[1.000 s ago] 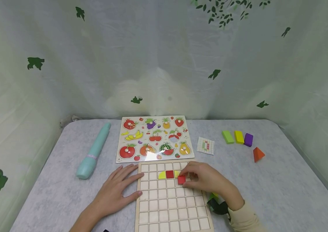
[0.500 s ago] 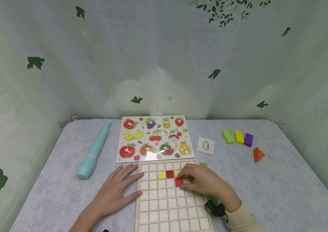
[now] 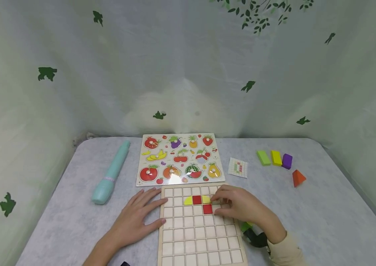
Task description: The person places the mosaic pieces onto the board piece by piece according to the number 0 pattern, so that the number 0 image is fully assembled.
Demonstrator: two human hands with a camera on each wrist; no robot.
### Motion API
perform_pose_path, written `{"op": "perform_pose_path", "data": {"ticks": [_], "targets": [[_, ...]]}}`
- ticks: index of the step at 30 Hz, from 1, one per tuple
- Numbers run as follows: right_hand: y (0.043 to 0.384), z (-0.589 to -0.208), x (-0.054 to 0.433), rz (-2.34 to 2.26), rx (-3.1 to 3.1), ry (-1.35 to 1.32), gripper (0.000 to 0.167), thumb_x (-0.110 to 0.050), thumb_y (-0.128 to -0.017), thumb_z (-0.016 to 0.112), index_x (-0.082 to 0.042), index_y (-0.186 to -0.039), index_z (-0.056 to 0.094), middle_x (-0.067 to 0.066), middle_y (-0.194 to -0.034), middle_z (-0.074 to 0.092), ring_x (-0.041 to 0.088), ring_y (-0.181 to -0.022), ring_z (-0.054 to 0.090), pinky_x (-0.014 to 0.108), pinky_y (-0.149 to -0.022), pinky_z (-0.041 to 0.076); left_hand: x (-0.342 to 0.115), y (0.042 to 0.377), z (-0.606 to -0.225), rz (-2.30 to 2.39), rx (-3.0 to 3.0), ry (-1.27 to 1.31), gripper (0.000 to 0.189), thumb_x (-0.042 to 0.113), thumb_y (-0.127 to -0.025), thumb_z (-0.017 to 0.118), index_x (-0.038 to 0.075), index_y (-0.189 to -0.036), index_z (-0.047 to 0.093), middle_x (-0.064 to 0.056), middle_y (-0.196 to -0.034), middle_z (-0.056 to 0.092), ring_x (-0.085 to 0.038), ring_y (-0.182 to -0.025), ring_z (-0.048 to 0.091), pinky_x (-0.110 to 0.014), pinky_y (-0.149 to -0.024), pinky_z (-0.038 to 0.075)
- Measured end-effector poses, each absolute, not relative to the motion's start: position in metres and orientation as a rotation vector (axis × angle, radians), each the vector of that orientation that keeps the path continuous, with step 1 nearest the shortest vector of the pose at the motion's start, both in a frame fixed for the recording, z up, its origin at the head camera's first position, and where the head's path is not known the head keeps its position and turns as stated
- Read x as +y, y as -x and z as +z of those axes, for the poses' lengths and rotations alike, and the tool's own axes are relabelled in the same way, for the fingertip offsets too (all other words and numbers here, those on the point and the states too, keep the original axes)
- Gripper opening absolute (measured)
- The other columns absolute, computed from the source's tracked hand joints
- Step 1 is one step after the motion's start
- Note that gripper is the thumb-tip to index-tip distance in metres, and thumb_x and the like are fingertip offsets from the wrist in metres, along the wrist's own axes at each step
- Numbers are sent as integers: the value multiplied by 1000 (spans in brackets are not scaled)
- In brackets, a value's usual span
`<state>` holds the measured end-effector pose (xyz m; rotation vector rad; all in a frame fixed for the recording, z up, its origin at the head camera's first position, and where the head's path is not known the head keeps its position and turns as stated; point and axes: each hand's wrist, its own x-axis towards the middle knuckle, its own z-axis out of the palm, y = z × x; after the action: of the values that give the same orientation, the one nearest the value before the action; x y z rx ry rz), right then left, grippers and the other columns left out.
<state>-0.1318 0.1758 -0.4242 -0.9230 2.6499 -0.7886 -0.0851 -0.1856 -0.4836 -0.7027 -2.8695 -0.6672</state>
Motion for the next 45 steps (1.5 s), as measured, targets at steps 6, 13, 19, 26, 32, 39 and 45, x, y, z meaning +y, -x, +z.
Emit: {"op": "perform_pose_path", "data": {"ticks": [6, 13, 19, 26, 32, 39, 45], "targets": [[131, -427, 196, -807, 2659, 853, 28, -32, -90, 82, -24, -117, 75, -10, -95, 63, 7, -78, 55, 19, -64, 48, -186, 85, -484, -656, -2878, 694, 61, 61, -90, 71, 35, -144, 61, 4, -159, 47, -17, -149, 40, -50, -127, 23], [131, -429, 222, -816, 2652, 764, 35, -35, -89, 82, -24, -121, 73, -12, -102, 65, 8, -85, 56, 20, -68, 50, -184, 85, -486, -672, -2866, 717, 61, 61, -90, 70, 35, -144, 61, 4, -159, 48, -17, -149, 40, -50, -127, 23], [134, -428, 236, -745, 2691, 716, 29, -27, -89, 82, -22, -117, 75, -14, -97, 63, 6, -84, 54, 21, -68, 50, -185, 85, -488, -651, -2851, 722, 61, 62, -90, 70, 35, -144, 61, 4, -159, 47, -17, -149, 40, -49, -127, 23], [141, -431, 240, -685, 2733, 704, 21, -23, -92, 80, -26, -112, 78, -18, -100, 68, 2, -84, 54, 21, -73, 54, -186, 86, -487, -631, -2865, 707, 62, 64, -90, 68, 36, -145, 60, 5, -159, 46, -17, -150, 39, -49, -127, 23], [142, -432, 241, -639, 2739, 727, 23, -26, -90, 81, -26, -113, 79, -19, -103, 67, 1, -85, 56, 22, -76, 56, -186, 86, -487, -627, -2871, 691, 62, 63, -90, 69, 36, -145, 60, 5, -159, 47, -17, -150, 39, -48, -127, 22], [140, -431, 241, -629, 2755, 733, 26, -25, -89, 83, -24, -114, 79, -17, -103, 68, 1, -84, 55, 21, -74, 56, -186, 87, -487, -625, -2856, 702, 62, 62, -89, 71, 36, -144, 61, 5, -158, 48, -17, -149, 40, -48, -127, 22], [138, -431, 238, -667, 2779, 747, 25, -23, -89, 82, -24, -114, 78, -14, -102, 67, 2, -78, 53, 18, -64, 51, -186, 86, -486, -632, -2847, 706, 61, 62, -89, 71, 35, -144, 61, 4, -157, 49, -17, -149, 41, -48, -127, 22]]}}
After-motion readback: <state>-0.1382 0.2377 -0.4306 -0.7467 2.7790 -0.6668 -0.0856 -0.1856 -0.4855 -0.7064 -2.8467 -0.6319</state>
